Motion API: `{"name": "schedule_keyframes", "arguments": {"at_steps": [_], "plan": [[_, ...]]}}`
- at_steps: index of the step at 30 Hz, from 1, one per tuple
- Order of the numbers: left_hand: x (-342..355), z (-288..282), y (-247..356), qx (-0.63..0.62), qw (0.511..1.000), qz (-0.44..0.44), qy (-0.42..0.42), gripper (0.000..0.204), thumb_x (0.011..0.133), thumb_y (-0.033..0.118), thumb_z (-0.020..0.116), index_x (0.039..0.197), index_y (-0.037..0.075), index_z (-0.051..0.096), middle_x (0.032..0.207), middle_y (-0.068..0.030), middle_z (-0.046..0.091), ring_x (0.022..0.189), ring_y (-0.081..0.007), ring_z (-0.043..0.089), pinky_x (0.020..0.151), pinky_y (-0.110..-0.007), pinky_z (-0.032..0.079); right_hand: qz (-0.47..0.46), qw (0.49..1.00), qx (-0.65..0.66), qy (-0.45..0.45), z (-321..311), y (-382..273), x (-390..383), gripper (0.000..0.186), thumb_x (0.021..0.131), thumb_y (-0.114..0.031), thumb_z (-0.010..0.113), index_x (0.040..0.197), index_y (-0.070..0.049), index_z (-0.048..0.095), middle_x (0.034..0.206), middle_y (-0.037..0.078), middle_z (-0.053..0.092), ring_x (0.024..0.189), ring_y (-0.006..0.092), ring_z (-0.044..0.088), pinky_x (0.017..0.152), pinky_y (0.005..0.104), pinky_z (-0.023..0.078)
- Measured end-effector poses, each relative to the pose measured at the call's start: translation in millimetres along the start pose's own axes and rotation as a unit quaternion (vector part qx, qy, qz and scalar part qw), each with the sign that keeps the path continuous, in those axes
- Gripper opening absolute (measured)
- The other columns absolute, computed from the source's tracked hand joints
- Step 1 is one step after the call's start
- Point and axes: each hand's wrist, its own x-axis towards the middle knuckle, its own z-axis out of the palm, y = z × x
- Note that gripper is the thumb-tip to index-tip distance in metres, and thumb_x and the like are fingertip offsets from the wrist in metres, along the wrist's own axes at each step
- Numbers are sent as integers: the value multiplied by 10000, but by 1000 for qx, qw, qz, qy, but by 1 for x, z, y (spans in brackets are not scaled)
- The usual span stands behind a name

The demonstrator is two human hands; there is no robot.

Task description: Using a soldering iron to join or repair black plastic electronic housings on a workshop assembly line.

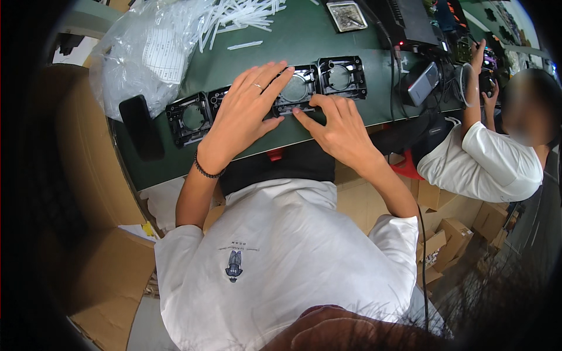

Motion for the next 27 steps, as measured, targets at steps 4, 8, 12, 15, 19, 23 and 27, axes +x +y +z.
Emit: {"name": "schedule_keyframes", "arguments": {"at_steps": [4, 8, 12, 15, 19, 23, 27], "plan": [[-2, 1, 0, -10, 1000, 5, 16, 894, 697, 111, 873, 1496, 59, 476, 1505, -147, 506, 1380, -340, 490, 1173, -463, 381, 47, 998, 13, 49, -3, -4, -1, 201, 853, -148, 760, 1048, -122, 803, 1139, 54, 586, 1053, 245, 540, 893, 376, 435], [-4, 0, 0, -11, 1000, 9, 20, 901, 695, 106, 872, 1500, 59, 470, 1510, -150, 501, 1387, -342, 482, 1198, -470, 361, 60, 998, 23, 25, -15, -4, 17, 176, 840, -139, 770, 1014, -116, 781, 1108, 47, 589, 1039, 246, 558, 890, 391, 445], [-8, -8, 3, 13, 1000, -15, -13, 923, 701, 99, 864, 1518, 55, 436, 1500, -165, 502, 1393, -353, 470, 1228, -488, 321, 49, 987, 136, 73, -6, 27, 82, 159, 836, -136, 774, 982, -79, 748, 1041, 70, 619, 1014, 282, 592, 882, 429, 487], [-12, -15, 8, 16, 999, -28, -21, 963, 704, 114, 866, 1540, 55, 392, 1500, -174, 478, 1414, -361, 440, 1245, -496, 288, 7, 983, 162, 83, 31, 48, 148, 161, 852, -121, 752, 995, -49, 732, 1038, 107, 637, 1019, 329, 608, 878, 444, 508], [-20, -20, 15, 4, 999, -46, -19, 951, 717, 142, 874, 1537, 56, 399, 1516, -172, 444, 1430, -368, 416, 1246, -500, 278, 21, 992, 128, -3, 58, 46, 185, 194, 844, -120, 755, 1021, -47, 725, 997, 124, 661, 1012, 352, 621, 884, 453, 511], [-22, -25, 19, -17, 998, -33, 50, 851, 750, 159, 866, 1490, 45, 462, 1472, -184, 495, 1397, -381, 456, 1204, -484, 333, 37, 985, 166, 13, 25, 41, 160, 264, 868, -106, 756, 1119, -44, 703, 923, 116, 684, 904, 308, 662, 837, 405, 534], [-5, -19, 29, -104, 976, -77, 172, 620, 802, 135, 836, 1346, 7, 568, 1258, -194, 642, 1162, -383, 617, 988, -442, 497, 155, 814, 527, 186, -18, 37, 90, 375, 951, 3, 683, 1320, -20, 614, 921, 80, 724, 817, 137, 676, 773, 260, 543]]}}
